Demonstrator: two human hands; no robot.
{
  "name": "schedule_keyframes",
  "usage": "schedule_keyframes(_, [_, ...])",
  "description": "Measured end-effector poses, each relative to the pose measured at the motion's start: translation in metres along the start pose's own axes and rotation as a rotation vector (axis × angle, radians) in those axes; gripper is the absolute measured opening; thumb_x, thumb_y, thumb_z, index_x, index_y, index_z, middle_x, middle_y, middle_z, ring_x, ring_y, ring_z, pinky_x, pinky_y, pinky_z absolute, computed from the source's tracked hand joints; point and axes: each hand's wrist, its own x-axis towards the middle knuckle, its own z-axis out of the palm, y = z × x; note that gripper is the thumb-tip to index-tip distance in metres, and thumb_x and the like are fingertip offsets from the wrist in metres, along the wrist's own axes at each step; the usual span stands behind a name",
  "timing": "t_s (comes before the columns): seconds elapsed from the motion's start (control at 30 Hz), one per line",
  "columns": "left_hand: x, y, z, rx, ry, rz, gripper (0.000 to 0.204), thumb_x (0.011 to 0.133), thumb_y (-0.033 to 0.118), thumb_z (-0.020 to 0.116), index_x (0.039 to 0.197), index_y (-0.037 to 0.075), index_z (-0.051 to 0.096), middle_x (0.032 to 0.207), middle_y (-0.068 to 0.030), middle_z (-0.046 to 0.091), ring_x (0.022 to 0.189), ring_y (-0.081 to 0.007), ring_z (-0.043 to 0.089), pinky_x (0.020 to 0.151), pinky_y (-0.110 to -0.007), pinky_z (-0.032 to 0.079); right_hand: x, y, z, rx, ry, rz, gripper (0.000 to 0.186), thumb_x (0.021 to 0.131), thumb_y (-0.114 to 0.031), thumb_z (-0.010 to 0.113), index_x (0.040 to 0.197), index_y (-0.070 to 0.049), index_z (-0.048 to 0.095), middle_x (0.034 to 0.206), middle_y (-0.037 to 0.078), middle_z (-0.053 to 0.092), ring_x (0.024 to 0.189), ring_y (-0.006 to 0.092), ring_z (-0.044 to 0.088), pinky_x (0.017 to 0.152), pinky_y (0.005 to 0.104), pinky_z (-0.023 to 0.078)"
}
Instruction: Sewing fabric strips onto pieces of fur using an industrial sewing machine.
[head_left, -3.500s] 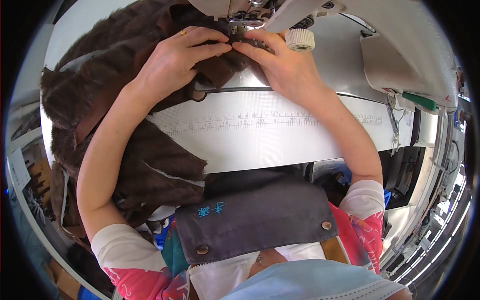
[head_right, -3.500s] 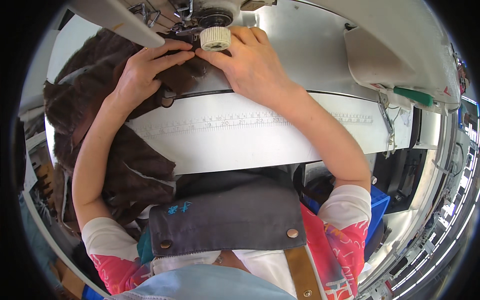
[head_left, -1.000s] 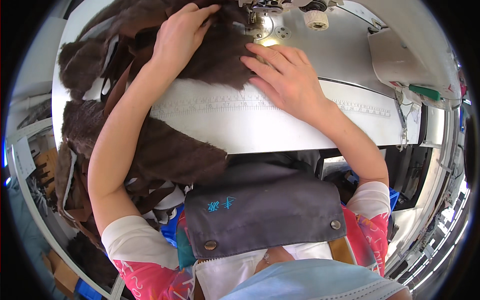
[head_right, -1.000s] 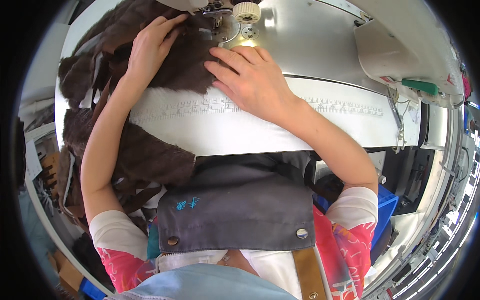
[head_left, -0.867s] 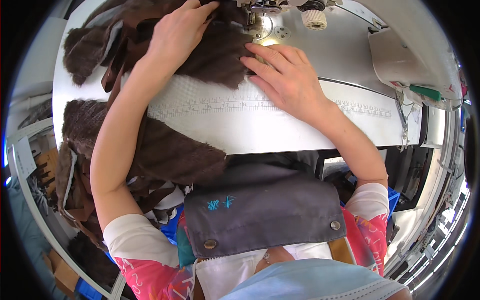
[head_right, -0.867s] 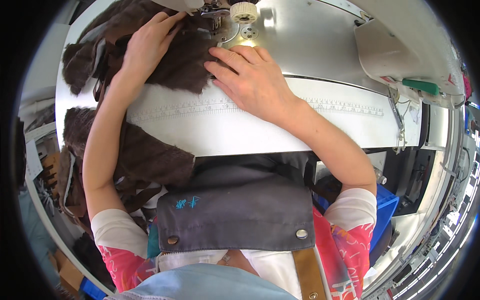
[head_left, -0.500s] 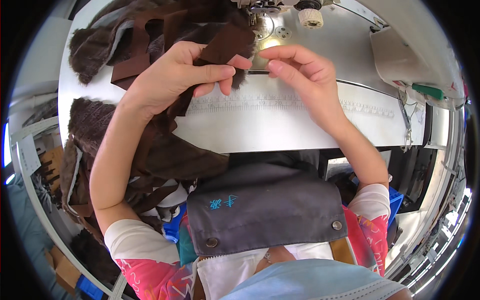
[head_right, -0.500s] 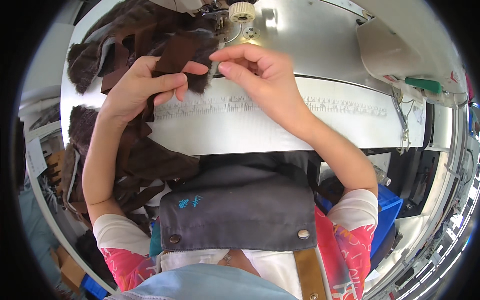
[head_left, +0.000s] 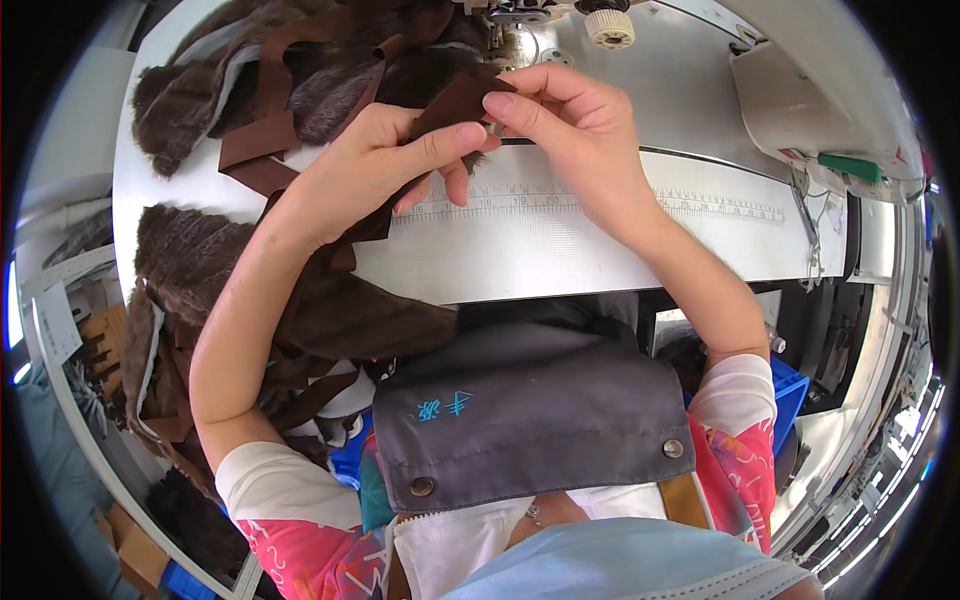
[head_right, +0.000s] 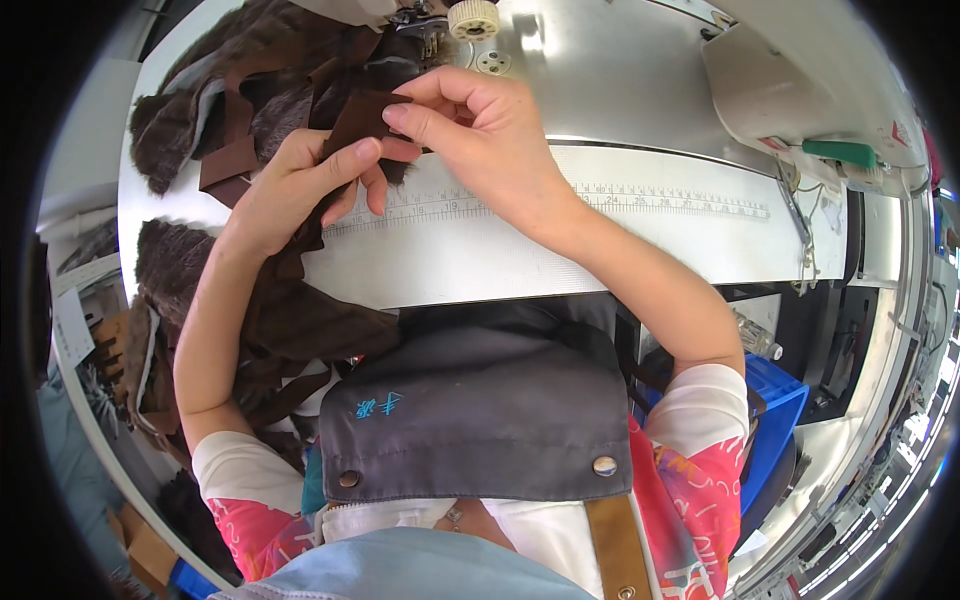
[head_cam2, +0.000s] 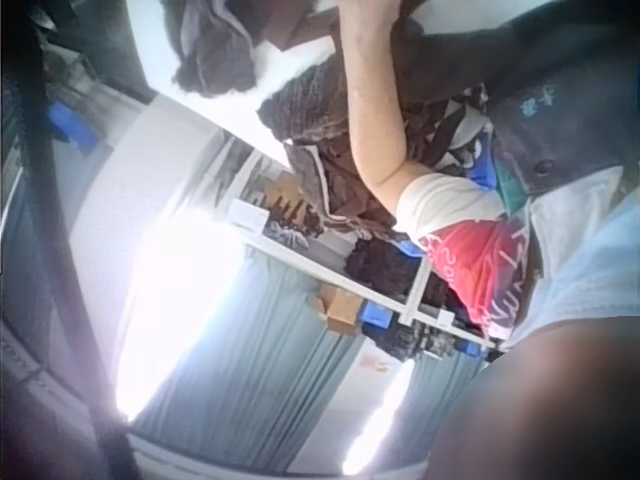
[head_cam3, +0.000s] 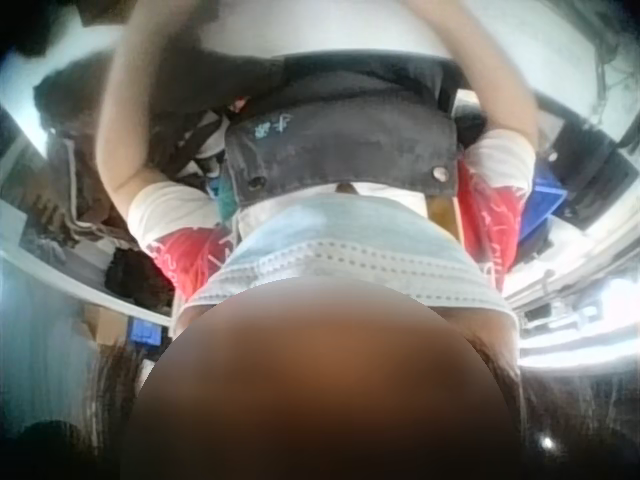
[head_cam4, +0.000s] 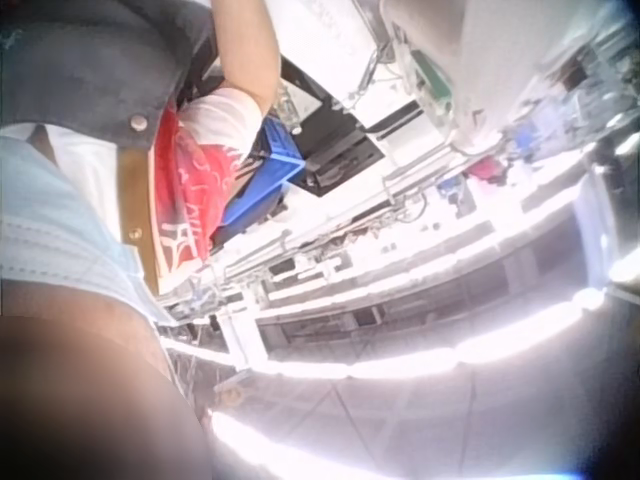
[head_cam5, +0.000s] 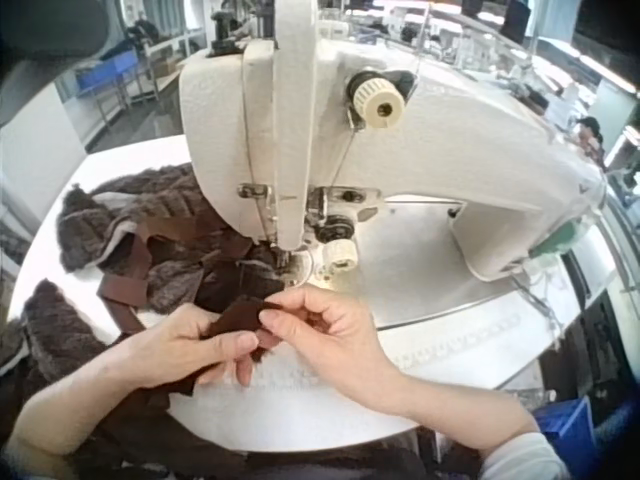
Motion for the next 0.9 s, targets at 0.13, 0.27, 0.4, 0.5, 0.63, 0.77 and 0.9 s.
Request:
schedule_keyframes(0.13, [-0.001,-0.016,0.004,0.231,0.159,0.111,0.044,0.099,0.036,0.044,0.108,-0.003,0.063,0.081,-0.0040,0.065,0.064,-0.0084,0.051,0.061,-0.023,0.042,-0.006,-0.006,0.001,0.011,0.046,0.030,0.014,0.086,-0.012,0.066,0.092,0.002,0.067,0.078,0.004,0.066,0.072,0.0081,0.059,0.066,0.0217,0.045])
schedule_keyframes(0.27, [0.001,-0.020,0.008,-0.016,0.289,0.244,0.042,0.099,0.034,0.044,0.105,-0.002,0.064,0.084,-0.0041,0.066,0.072,-0.0094,0.056,0.068,-0.022,0.044,-0.009,-0.002,-0.005,0.075,-0.016,0.125,0.014,0.087,-0.012,0.064,0.092,-0.001,0.069,0.083,0.006,0.068,0.076,0.0090,0.059,0.072,0.0228,0.046])
schedule_keyframes(0.4, [0.000,-0.021,0.010,-0.134,0.333,0.178,0.027,0.095,0.021,0.056,0.105,-0.002,0.066,0.080,-0.0028,0.064,0.067,-0.0065,0.054,0.062,-0.020,0.042,-0.010,-0.001,-0.002,0.082,-0.033,0.162,0.014,0.087,-0.013,0.063,0.089,-0.001,0.070,0.080,0.006,0.068,0.073,0.0092,0.057,0.071,0.0229,0.045])
schedule_keyframes(0.5, [0.001,-0.015,0.005,-0.025,0.424,0.257,0.016,0.085,0.009,0.067,0.096,-0.003,0.069,0.075,-0.0005,0.061,0.066,-0.0054,0.052,0.061,-0.020,0.041,-0.010,0.002,0.002,0.042,-0.028,0.097,0.017,0.086,-0.016,0.065,0.089,0.000,0.069,0.078,0.007,0.067,0.068,0.0132,0.061,0.064,0.0258,0.048])
schedule_keyframes(0.63, [0.001,0.003,-0.024,0.255,0.298,0.256,0.017,0.083,0.011,0.068,0.093,-0.002,0.070,0.066,-0.0012,0.059,0.064,-0.0057,0.051,0.060,-0.021,0.039,-0.017,0.005,-0.005,-0.757,-0.143,-0.273,0.020,0.081,-0.016,0.067,0.092,0.001,0.067,0.073,0.008,0.063,0.064,0.0192,0.062,0.059,0.0287,0.049])
schedule_keyframes(0.77, [0.025,0.019,-0.026,0.441,0.185,0.070,0.020,0.083,0.019,0.066,0.087,0.000,0.067,0.054,0.0010,0.053,0.049,-0.0039,0.043,0.047,-0.023,0.031,-0.018,0.018,0.002,-1.322,-0.233,-0.691,0.027,0.073,-0.014,0.065,0.095,0.001,0.065,0.069,0.007,0.059,0.064,0.0201,0.062,0.054,0.0292,0.048])
schedule_keyframes(0.9, [0.043,0.004,-0.032,0.509,0.132,0.058,0.018,0.084,0.019,0.064,0.076,0.003,0.062,0.048,0.0042,0.044,0.048,-0.0015,0.039,0.047,-0.021,0.026,-0.017,0.021,-0.002,-1.421,-0.280,-0.730,0.032,0.070,-0.011,0.059,0.099,0.000,0.064,0.068,0.005,0.058,0.062,0.0178,0.061,0.052,0.0285,0.046])
